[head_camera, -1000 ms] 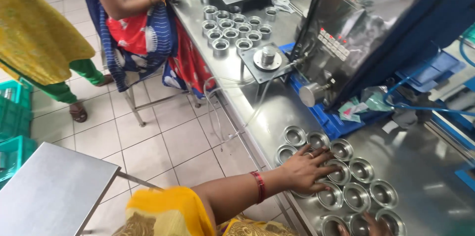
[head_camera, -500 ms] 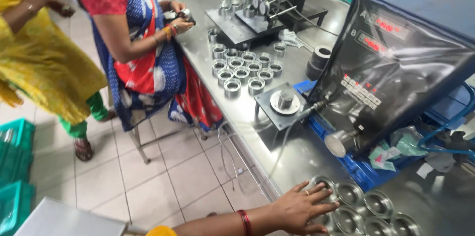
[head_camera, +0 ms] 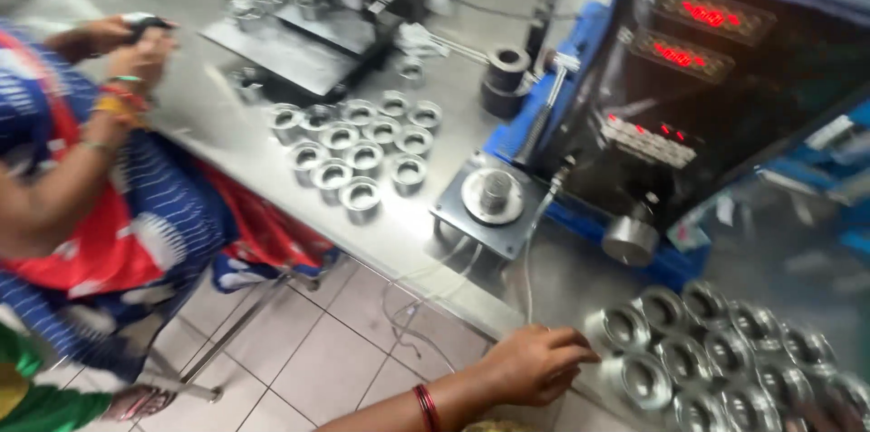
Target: Measure metal cylindrical components using an industrial measurement machine.
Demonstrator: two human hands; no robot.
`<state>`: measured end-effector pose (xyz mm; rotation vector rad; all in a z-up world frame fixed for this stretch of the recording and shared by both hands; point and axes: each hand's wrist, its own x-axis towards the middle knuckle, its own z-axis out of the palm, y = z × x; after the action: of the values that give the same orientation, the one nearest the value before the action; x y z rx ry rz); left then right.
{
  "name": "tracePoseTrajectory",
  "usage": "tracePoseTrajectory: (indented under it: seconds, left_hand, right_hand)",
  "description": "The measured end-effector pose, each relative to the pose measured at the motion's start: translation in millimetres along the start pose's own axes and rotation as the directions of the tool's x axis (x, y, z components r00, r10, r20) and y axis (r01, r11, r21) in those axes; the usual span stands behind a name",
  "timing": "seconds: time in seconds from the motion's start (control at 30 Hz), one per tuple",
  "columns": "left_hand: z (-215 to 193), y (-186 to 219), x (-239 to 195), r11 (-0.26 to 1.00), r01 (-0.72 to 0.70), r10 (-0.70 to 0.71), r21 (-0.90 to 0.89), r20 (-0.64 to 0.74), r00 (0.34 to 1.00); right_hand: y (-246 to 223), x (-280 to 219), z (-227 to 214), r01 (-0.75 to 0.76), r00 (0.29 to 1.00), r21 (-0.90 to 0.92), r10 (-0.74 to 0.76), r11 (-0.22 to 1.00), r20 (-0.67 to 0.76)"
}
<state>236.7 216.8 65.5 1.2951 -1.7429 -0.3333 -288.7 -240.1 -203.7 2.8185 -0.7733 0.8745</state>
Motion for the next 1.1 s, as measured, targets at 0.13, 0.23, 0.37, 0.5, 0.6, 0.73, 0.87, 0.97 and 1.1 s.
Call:
tracePoseTrajectory:
  seconds: [0.13,0.23,0.37,0.5,0.6,0.73,0.87,0.97,1.1]
  left_hand:
    - [0,-2,6,0.995,-0.06,0.062,-0.075,0.028,0.998]
    - [-4,6,13,0.994,-0.06,0.062,-0.096,0.014,0.998]
    - [-29,3,15,0.997,-0.022,0.023,-0.08,0.01,1.0]
    - [-21,-12,-2,0.996,0.076,-0.081,-0.056,-0.094,0.992]
    - [-18,3,2,0.99,0.121,-0.129,-0.067,-0.131,0.983]
    - [-26,-3,9,0.991,0.097,-0.103,-0.094,-0.064,0.993]
    - [-46,-10,18,0.991,0.027,-0.023,-0.133,0.035,0.999]
    - [-79,-23,27,0.991,-0.036,0.043,-0.127,0.049,0.998]
    - [-119,-51,10,0.989,-0.018,0.023,-0.149,0.032,0.999]
  right_hand:
    - [-165,54,-113,-0.21,0.955,-0.207,0.245,0.956,0.165]
    - [-244,115,-164,-0.472,0.856,-0.194,0.5,0.86,0.13]
    - [-236,116,-158,-0.453,0.881,-0.105,0.462,0.885,0.096]
    - [-244,131,-166,-0.403,0.914,-0.003,0.403,0.915,0.041]
    - [-275,150,-176,-0.385,0.923,-0.059,0.383,0.921,-0.039]
    - [-348,190,-164,-0.518,0.854,0.136,0.519,0.845,0.031]
    - [-453,241,-138,-0.529,0.823,0.047,0.498,0.847,0.274]
    - [-496,262,-114,-0.471,0.839,-0.133,0.49,0.872,0.236]
    - [-538,289,-110,-0.586,0.687,-0.235,0.629,0.776,0.364]
